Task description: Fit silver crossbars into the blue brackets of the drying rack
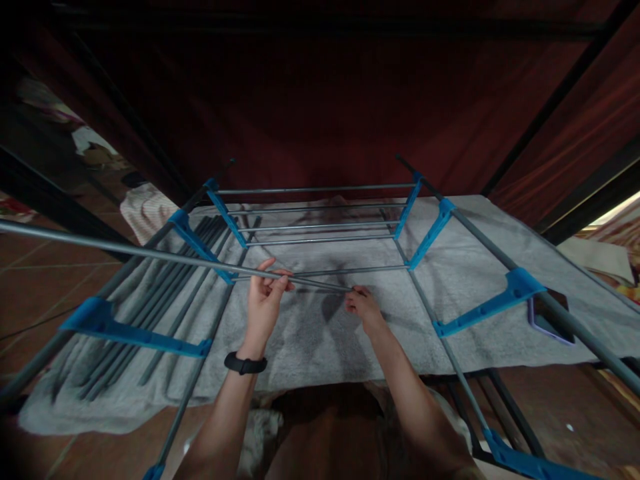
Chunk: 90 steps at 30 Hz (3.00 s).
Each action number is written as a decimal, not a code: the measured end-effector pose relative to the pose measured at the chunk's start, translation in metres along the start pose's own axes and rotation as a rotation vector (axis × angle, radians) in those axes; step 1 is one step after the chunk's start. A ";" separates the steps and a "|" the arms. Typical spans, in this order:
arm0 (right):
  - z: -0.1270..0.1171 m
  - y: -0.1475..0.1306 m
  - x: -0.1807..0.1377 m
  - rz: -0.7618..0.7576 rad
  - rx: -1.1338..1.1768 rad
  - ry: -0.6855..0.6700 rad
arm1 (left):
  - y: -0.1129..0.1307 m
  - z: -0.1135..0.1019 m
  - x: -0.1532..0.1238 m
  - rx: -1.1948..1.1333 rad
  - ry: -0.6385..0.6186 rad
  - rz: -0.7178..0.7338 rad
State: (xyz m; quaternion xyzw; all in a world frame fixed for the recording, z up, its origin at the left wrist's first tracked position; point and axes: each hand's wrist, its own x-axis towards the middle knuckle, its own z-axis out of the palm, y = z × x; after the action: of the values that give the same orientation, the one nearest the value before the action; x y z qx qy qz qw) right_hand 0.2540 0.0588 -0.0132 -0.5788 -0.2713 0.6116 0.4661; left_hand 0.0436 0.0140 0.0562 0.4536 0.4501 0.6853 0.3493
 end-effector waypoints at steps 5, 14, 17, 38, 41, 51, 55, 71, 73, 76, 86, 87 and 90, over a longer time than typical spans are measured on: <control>0.003 0.005 0.002 -0.017 -0.125 -0.022 | -0.007 0.001 0.001 -0.016 -0.034 -0.010; 0.009 0.003 -0.005 -0.023 -0.260 -0.052 | -0.012 0.007 -0.003 0.009 -0.076 -0.032; 0.010 0.002 -0.007 -0.033 -0.306 -0.069 | -0.014 0.008 -0.005 0.024 -0.090 -0.043; 0.014 0.000 -0.018 -0.010 -0.424 -0.320 | -0.028 0.013 -0.012 0.213 -0.211 -0.065; 0.016 0.001 -0.020 -0.005 -0.432 -0.335 | -0.029 0.013 -0.012 0.245 -0.229 -0.062; 0.017 0.003 -0.021 -0.022 -0.441 -0.369 | -0.026 0.014 -0.013 0.288 -0.233 -0.065; 0.017 0.001 -0.023 -0.024 -0.441 -0.368 | -0.027 0.014 -0.014 0.262 -0.252 -0.088; 0.021 0.005 -0.021 -0.061 -0.488 -0.369 | -0.023 0.017 -0.017 0.191 -0.237 -0.077; 0.021 0.005 -0.020 -0.072 -0.497 -0.382 | -0.022 0.017 -0.017 0.188 -0.246 -0.078; 0.021 0.007 -0.019 -0.082 -0.502 -0.388 | -0.023 0.017 -0.017 0.190 -0.243 -0.080; 0.022 0.014 -0.016 -0.104 -0.472 -0.412 | -0.029 0.017 -0.016 0.196 -0.245 -0.118; 0.022 0.014 -0.016 -0.104 -0.467 -0.417 | -0.030 0.017 -0.016 0.191 -0.247 -0.121; 0.024 0.012 -0.018 -0.096 -0.449 -0.423 | -0.032 0.017 -0.017 0.192 -0.267 -0.126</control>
State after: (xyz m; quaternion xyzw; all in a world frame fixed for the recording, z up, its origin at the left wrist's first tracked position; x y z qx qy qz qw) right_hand 0.2265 0.0431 -0.0113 -0.5138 -0.5175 0.6205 0.2884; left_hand 0.0676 0.0155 0.0244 0.5426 0.4906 0.5497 0.4033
